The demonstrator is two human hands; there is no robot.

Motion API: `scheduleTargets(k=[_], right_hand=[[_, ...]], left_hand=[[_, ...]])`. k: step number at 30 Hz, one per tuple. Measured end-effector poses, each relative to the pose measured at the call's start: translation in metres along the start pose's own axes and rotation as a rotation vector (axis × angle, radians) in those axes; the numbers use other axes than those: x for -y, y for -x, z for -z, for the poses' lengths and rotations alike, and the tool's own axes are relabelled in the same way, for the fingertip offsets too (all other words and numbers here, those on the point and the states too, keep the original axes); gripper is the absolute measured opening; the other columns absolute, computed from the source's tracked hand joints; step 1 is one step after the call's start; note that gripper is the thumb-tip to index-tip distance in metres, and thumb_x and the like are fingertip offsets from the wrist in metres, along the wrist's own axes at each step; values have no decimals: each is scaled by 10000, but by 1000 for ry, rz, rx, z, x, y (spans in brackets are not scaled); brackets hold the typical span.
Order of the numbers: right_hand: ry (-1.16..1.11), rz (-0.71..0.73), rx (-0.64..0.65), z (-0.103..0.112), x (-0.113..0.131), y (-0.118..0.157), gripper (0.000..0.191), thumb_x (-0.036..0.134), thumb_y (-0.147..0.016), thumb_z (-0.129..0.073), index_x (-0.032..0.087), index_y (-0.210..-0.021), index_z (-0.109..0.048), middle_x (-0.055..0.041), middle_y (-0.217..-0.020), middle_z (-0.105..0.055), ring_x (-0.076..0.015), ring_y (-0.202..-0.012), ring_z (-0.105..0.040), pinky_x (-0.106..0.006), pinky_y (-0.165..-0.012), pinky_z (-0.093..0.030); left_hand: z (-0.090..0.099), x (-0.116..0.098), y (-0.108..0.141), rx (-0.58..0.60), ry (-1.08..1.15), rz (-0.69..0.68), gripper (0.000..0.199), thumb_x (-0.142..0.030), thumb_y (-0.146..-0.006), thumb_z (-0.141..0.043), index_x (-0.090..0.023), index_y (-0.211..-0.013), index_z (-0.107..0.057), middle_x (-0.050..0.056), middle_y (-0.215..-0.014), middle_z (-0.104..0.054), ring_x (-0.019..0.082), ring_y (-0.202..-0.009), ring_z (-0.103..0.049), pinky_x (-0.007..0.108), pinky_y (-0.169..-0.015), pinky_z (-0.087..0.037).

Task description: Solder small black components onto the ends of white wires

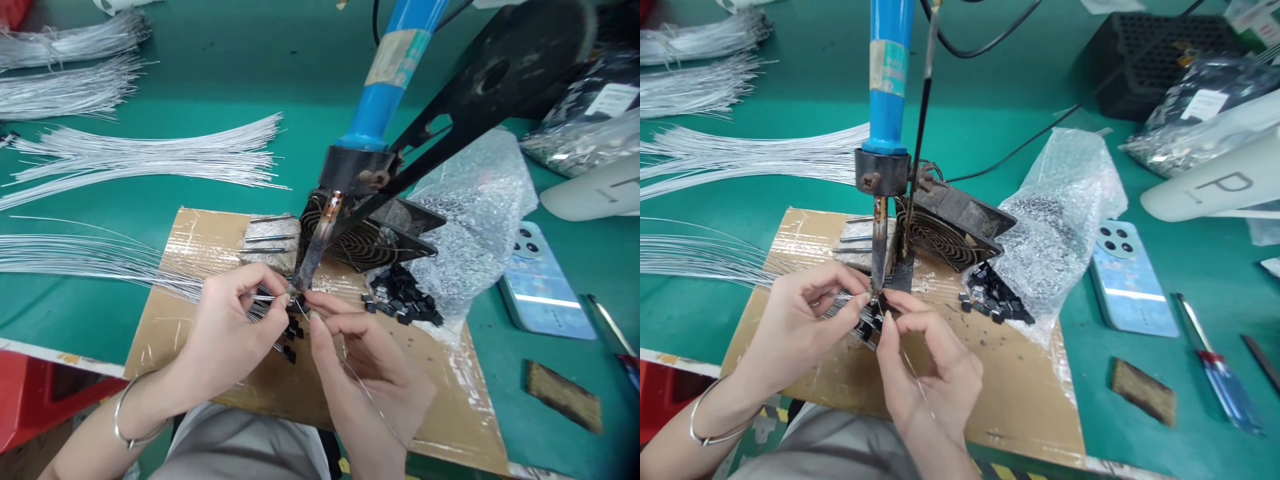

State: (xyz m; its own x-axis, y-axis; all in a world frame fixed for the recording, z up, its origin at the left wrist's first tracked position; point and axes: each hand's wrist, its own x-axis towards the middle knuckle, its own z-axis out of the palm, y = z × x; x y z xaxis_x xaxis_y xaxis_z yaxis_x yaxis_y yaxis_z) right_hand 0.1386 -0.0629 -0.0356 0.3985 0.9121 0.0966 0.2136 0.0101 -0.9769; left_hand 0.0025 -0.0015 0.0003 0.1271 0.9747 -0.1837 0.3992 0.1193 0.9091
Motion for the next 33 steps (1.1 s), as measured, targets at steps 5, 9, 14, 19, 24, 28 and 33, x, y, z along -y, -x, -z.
scheduleTargets(k=[5, 9, 14, 19, 24, 28, 33], right_hand=[[2, 20, -13, 0, -1, 1, 175, 183, -922, -730, 251, -772, -670, -23, -1073, -839, -196, -994, -796, -313, -881, -601], [6, 23, -21, -1, 0, 2, 173, 199, -925, -733, 243, -770, -669, -53, -1062, -840, -220, -976, -800, -336, -860, -618], [6, 27, -13, -1, 0, 1, 170, 180, -918, -739, 248, -777, -672, -52, -1079, -839, -218, -985, -800, -339, -872, -615], [-4, 30, 0, -1, -2, 1, 180, 166, -927, -717, 248, -777, -662, -26, -1066, -838, -201, -1000, -799, -335, -905, -611], [-10, 39, 0, 0, -2, 1, 163, 177, -921, -735, 249, -788, -674, -20, -1060, -835, -188, -982, -795, -318, -892, -606], [-6, 43, -11, -1, -2, 1, 170, 157, -924, -728, 248, -789, -678, -14, -1059, -835, -178, -969, -794, -298, -884, -603], [-13, 76, -12, -2, -2, 0, 169, 143, -926, -724, 247, -800, -682, 1, -1063, -833, -169, -988, -793, -287, -901, -603]], left_hand=[[0, -1, 2, -19, -29, -14, 101, -179, -798, -618, -193, -710, -667, 65, -841, -771, 194, -747, -694, 261, -548, -450], [0, -2, 1, -26, -54, -36, 117, -186, -802, -604, -189, -710, -676, 66, -814, -767, 181, -687, -660, 266, -514, -399], [-1, -2, 1, -30, -60, -46, 124, -194, -804, -598, -189, -699, -663, 66, -807, -761, 155, -611, -590, 271, -485, -334], [0, 0, 1, -16, -56, -22, 112, -178, -795, -601, -193, -704, -663, 54, -801, -755, 158, -640, -590, 264, -486, -313], [0, 0, 1, -2, -59, -21, 109, -176, -799, -608, -192, -706, -661, 42, -794, -748, 135, -595, -529, 261, -485, -307], [0, -1, 3, -3, -48, -30, 123, -180, -807, -599, -189, -700, -658, 53, -803, -752, 138, -596, -540, 266, -480, -293], [0, 0, 2, -17, -50, -51, 125, -192, -805, -608, -185, -697, -670, 62, -807, -754, 145, -606, -566, 267, -478, -296]])
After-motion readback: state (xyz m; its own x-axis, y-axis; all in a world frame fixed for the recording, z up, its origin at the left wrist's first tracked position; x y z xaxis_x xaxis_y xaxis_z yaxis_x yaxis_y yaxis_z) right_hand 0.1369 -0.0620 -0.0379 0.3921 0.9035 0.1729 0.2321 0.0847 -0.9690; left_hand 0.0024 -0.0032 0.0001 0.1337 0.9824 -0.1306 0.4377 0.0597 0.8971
